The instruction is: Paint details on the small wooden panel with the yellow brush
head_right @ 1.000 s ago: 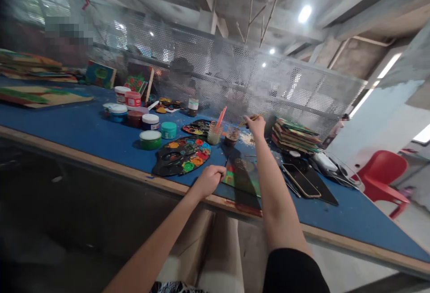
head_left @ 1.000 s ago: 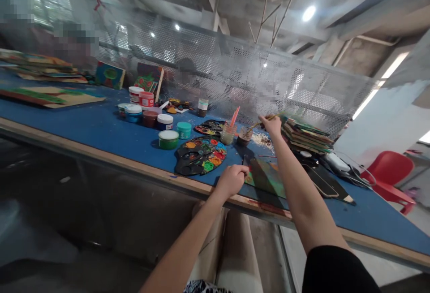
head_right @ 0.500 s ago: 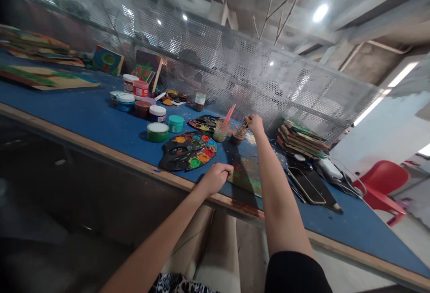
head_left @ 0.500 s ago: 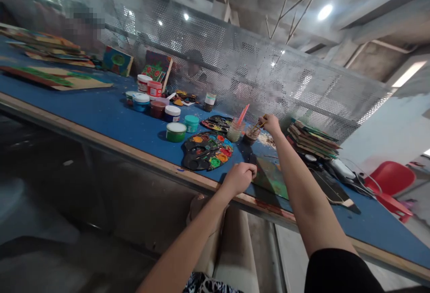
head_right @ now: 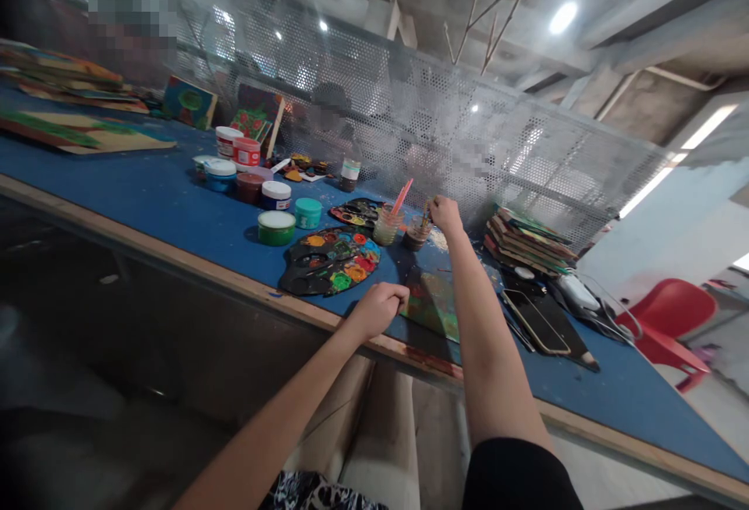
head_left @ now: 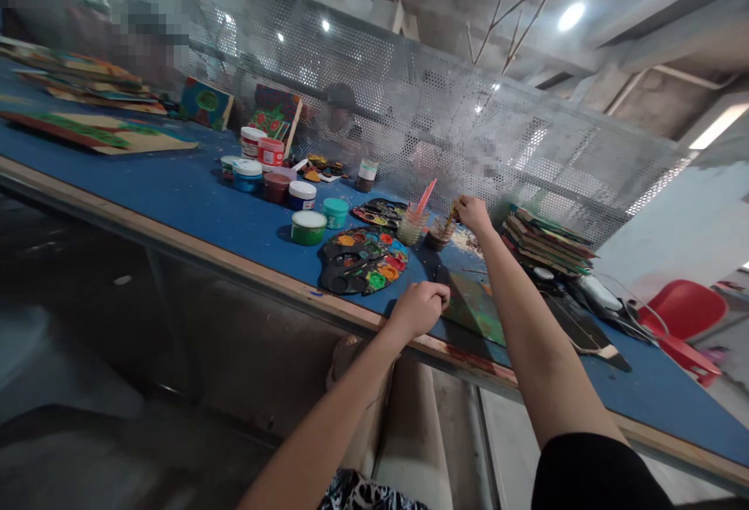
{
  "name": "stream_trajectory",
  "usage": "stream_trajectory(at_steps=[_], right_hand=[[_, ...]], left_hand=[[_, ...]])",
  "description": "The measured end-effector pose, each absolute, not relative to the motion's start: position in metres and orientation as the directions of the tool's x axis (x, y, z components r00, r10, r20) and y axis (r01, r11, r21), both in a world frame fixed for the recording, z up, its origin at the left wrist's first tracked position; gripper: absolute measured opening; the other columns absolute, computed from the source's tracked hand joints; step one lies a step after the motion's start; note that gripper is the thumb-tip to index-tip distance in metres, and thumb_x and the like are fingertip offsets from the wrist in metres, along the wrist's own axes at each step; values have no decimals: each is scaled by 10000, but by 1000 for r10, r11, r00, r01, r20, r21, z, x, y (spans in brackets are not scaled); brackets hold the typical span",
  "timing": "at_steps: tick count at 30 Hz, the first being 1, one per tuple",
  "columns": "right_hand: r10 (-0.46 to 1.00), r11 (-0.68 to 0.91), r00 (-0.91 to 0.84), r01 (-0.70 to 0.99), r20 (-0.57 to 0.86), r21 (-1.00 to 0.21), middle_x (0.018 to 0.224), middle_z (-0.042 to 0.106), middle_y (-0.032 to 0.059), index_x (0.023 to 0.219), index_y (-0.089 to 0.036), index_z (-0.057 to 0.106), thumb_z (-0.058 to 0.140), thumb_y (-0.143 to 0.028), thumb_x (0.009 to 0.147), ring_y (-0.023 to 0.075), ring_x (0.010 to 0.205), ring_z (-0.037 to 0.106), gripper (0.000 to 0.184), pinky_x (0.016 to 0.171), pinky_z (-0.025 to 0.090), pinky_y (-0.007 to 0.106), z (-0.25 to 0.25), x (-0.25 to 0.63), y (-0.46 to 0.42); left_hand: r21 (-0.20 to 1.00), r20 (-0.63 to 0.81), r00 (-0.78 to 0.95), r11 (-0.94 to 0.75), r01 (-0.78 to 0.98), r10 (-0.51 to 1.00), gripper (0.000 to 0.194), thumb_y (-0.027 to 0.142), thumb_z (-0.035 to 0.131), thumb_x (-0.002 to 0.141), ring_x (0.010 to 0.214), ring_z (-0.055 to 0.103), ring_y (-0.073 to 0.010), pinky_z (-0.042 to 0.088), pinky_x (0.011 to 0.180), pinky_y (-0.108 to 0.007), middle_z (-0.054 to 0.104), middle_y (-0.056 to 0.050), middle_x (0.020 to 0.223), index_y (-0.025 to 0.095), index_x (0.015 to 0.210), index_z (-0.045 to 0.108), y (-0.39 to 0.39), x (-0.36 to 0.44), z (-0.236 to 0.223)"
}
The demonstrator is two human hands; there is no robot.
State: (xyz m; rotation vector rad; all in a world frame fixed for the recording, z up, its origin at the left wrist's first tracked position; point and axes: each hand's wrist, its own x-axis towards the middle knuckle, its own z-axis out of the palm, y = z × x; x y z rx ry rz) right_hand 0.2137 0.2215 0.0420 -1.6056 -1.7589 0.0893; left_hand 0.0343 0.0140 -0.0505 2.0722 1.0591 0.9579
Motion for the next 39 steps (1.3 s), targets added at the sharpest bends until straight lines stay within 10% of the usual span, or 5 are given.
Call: stream_trajectory(at_steps=[16, 27, 39], right_hand=[[916, 149, 144, 746, 375, -649, 1220, 595, 90, 1221, -173, 567, 574, -384, 919, 202, 1032, 612, 368, 868, 539, 420, 31, 214, 225], [693, 411, -41, 843, 720, -347, 660, 587, 56, 704, -194, 560, 465, -325, 909, 197, 709, 562, 261, 677, 404, 315, 48, 214, 200], [518, 576, -284, 813, 807, -85, 617, 518, 20, 680, -232, 449, 453, -328, 872, 174, 638, 491, 215, 637, 325, 300, 57, 211, 183]], left_hand=[[739, 308, 434, -500, 451, 847, 244, 349, 573, 938, 817, 646, -167, 552, 771, -346, 662, -22, 875, 119, 897, 645, 13, 34, -50], [723, 289, 438, -494, 483, 851, 231, 339, 582, 934, 856, 653, -178, 559, 792, -362, 670, -32, 920, 117, 938, 649, 11, 34, -48], [719, 299, 426, -495, 488, 854, 234, 341, 583, 933, 872, 653, -181, 560, 799, -369, 669, -40, 950, 119, 969, 646, 12, 34, -50]])
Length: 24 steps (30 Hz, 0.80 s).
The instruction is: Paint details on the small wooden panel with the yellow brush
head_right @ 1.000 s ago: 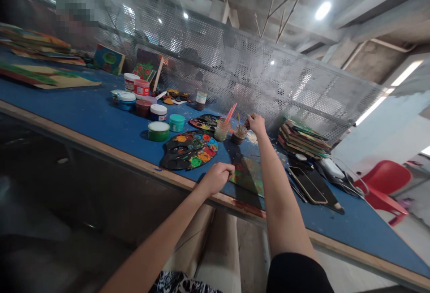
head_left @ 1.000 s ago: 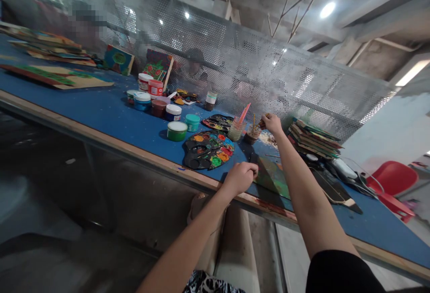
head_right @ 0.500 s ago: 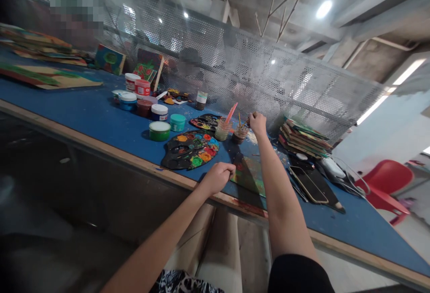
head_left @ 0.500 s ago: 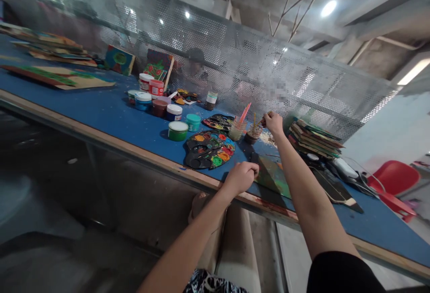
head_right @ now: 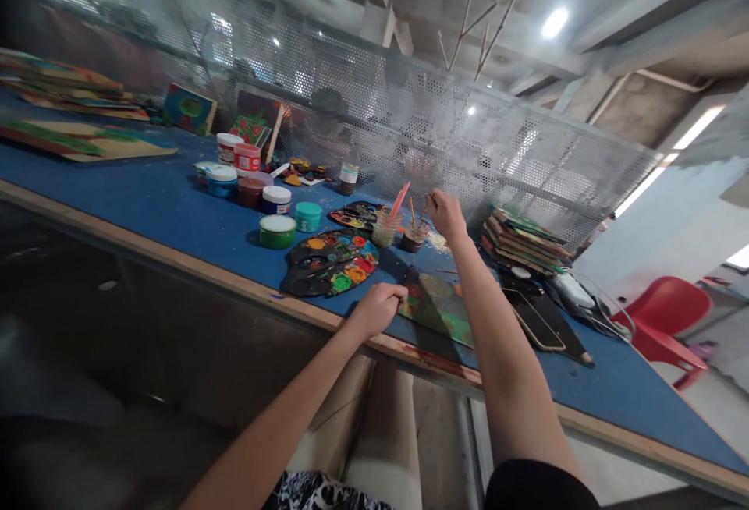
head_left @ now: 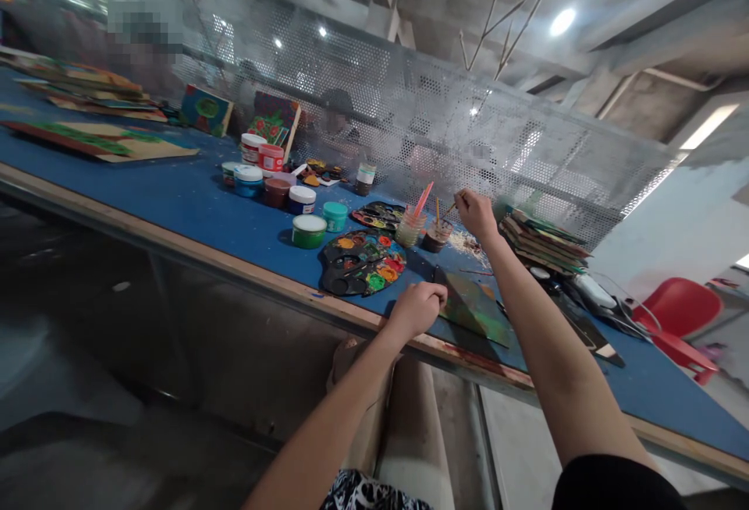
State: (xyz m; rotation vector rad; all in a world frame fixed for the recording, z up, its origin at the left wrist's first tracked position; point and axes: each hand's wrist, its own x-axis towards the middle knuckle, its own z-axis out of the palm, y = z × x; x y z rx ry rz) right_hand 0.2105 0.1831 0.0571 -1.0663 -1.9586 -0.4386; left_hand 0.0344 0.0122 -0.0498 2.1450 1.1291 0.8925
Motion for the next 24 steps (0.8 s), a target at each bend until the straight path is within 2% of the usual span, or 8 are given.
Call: stream_trajectory(at_steps=[16, 24], right_hand=[[500, 572, -259, 815, 827, -90, 594, 505, 18, 653, -238, 427, 418, -371, 893, 169, 590, 478, 274, 608, 315, 299, 51, 215, 182], [479, 582, -255, 809, 840, -86, 669, 559, 45, 715, -235, 472, 389, -385, 894, 192, 666, 518, 248, 657, 359, 312, 50, 214, 181]], left_hand=[[733, 297, 424, -488, 473, 856, 233, 342, 582, 934, 860, 652, -178, 560, 790, -362, 669, -38, 939, 119, 958, 646, 11, 33, -48], [729, 305, 423, -495, 473, 854, 233, 342, 582, 934, 863, 652, -179, 558, 797, -367, 669, -37, 933, 118, 955, 646, 11, 34, -50]])
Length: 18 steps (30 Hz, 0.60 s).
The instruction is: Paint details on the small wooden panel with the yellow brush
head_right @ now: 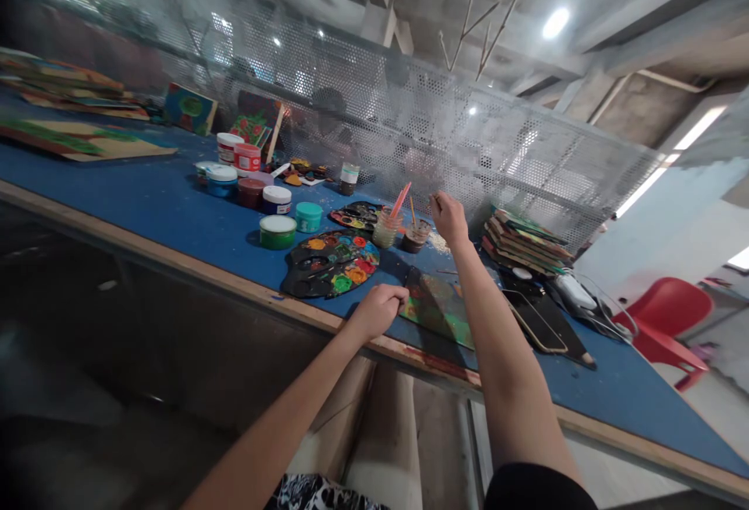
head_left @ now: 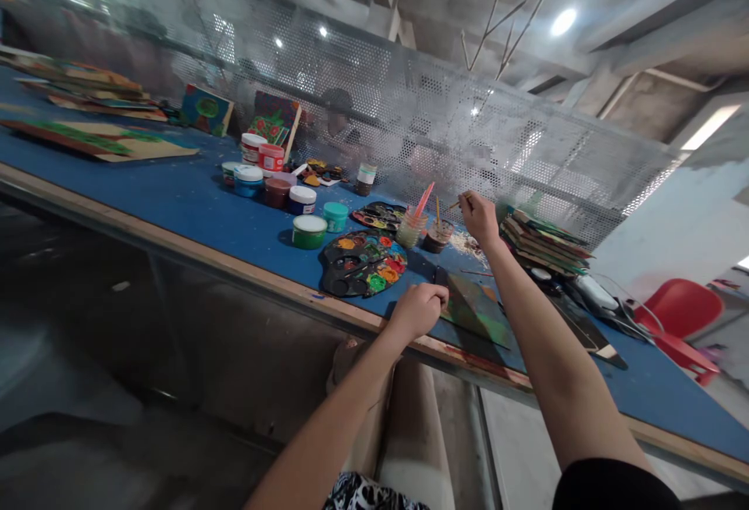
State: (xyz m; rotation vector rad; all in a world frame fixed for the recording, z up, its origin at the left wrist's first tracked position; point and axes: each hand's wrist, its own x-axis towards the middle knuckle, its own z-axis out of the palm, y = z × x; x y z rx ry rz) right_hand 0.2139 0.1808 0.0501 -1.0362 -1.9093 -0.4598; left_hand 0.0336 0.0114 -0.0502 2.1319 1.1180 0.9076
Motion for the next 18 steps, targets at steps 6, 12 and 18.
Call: stream_trajectory(at_steps=[6, 12, 18], right_hand=[[491, 589, -271, 803, 828, -86, 632, 539, 29, 689, -236, 458, 404, -402, 897, 176, 632, 513, 272, 640, 361, 299, 49, 212, 177], [495, 582, -259, 808, 829, -95, 624, 541, 29, 676, -238, 451, 396, -420, 910, 177, 638, 514, 301, 633, 363, 296, 47, 213, 177], [484, 586, -256, 805, 837, -93, 672, 573, 43, 724, -235, 482, 385, -411, 903, 186, 668, 528, 269, 652, 375, 303, 46, 214, 175]], left_hand=[[729, 302, 427, -495, 472, 852, 231, 340, 580, 935, 859, 652, -177, 559, 795, -365, 669, -36, 932, 120, 953, 646, 13, 33, -51], [731, 301, 421, -491, 475, 856, 230, 340, 580, 936, 864, 652, -178, 558, 800, -367, 669, -37, 936, 121, 954, 646, 12, 33, -50], [736, 298, 418, -485, 472, 858, 235, 345, 578, 936, 853, 650, -176, 557, 790, -362, 667, -36, 929, 120, 950, 645, 12, 34, -50]])
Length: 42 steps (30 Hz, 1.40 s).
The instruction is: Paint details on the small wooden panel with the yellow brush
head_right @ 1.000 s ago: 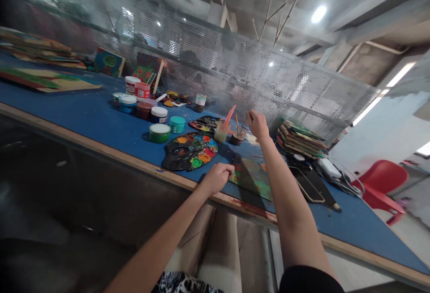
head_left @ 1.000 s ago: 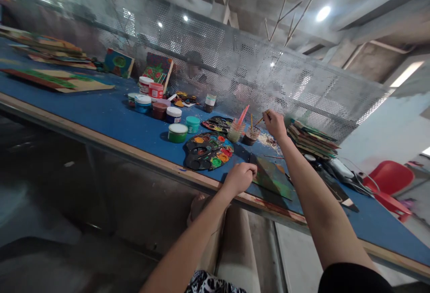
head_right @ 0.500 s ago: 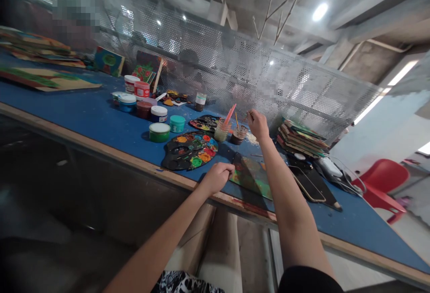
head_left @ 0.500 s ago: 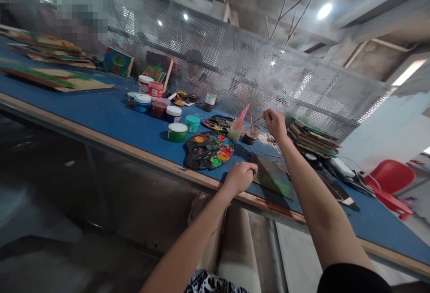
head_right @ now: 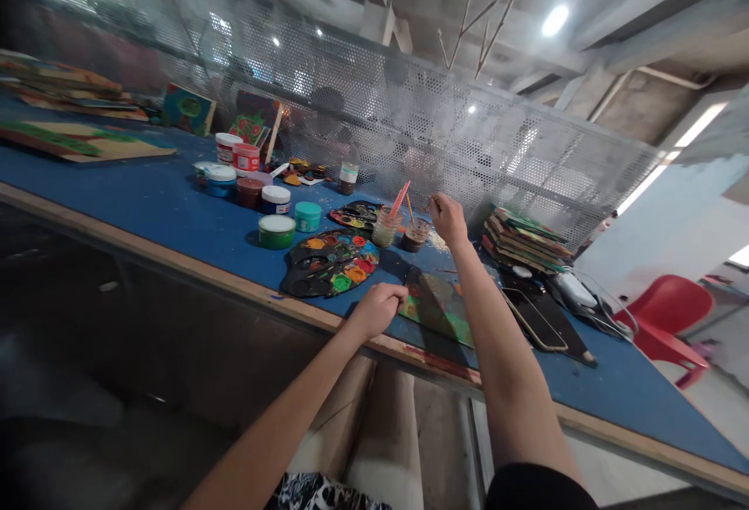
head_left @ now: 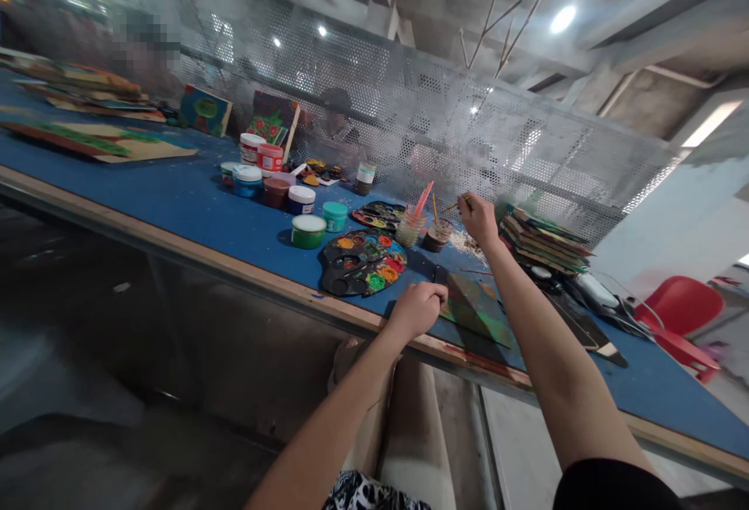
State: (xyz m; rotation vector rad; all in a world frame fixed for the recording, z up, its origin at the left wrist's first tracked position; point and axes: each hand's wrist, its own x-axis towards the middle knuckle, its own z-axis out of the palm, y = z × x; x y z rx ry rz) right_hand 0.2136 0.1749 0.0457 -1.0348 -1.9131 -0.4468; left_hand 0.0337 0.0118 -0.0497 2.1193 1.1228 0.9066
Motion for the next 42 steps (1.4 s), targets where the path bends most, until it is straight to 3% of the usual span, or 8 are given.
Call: stream_trajectory(at_steps=[6, 15, 25, 33, 42], right_hand=[[494, 572, -239, 813, 836, -105, 609, 535, 27, 668, -240, 427, 386, -410, 908, 172, 600, 502, 296, 625, 357, 301, 44, 214, 176], [482, 586, -257, 806, 838, -90, 691, 588, 56, 736, -241, 480, 366, -429, 909, 196, 684, 543, 279, 659, 386, 308, 43, 212, 175], [490, 565, -251, 821, 835, -85, 598, 507, 22, 664, -245, 421, 389, -412, 892, 173, 608, 488, 285, 615, 347, 294, 43, 214, 173], [482, 572, -257, 817, 837, -79, 687, 588, 56, 738, -236, 494, 376, -386, 902, 197, 679, 546, 252, 664, 386, 310, 41, 214, 171], [481, 561, -245, 824, 842, -81, 623, 528, 33, 679, -245, 438, 393, -396, 890, 184, 631, 506, 264, 631, 358, 303, 41, 213, 173]], left_hand=[[738, 299, 422, -488, 467, 856, 234, 342, 581, 935, 859, 651, -177, 557, 795, -365, 668, -37, 931, 119, 953, 645, 12, 33, -49], [747, 308, 418, -489, 451, 855, 244, 354, 576, 936, 845, 647, -174, 555, 784, -360, 663, -35, 922, 120, 951, 642, 13, 34, -51], [754, 305, 415, -484, 445, 857, 246, 357, 576, 935, 843, 646, -174, 554, 782, -357, 664, -34, 921, 121, 947, 643, 12, 33, -50], [759, 309, 412, -484, 436, 857, 254, 367, 570, 937, 838, 641, -173, 548, 781, -357, 658, -33, 917, 123, 947, 640, 12, 33, -50], [745, 301, 423, -487, 455, 855, 235, 345, 578, 936, 851, 649, -175, 556, 789, -359, 668, -35, 925, 121, 943, 647, 11, 33, -48]])
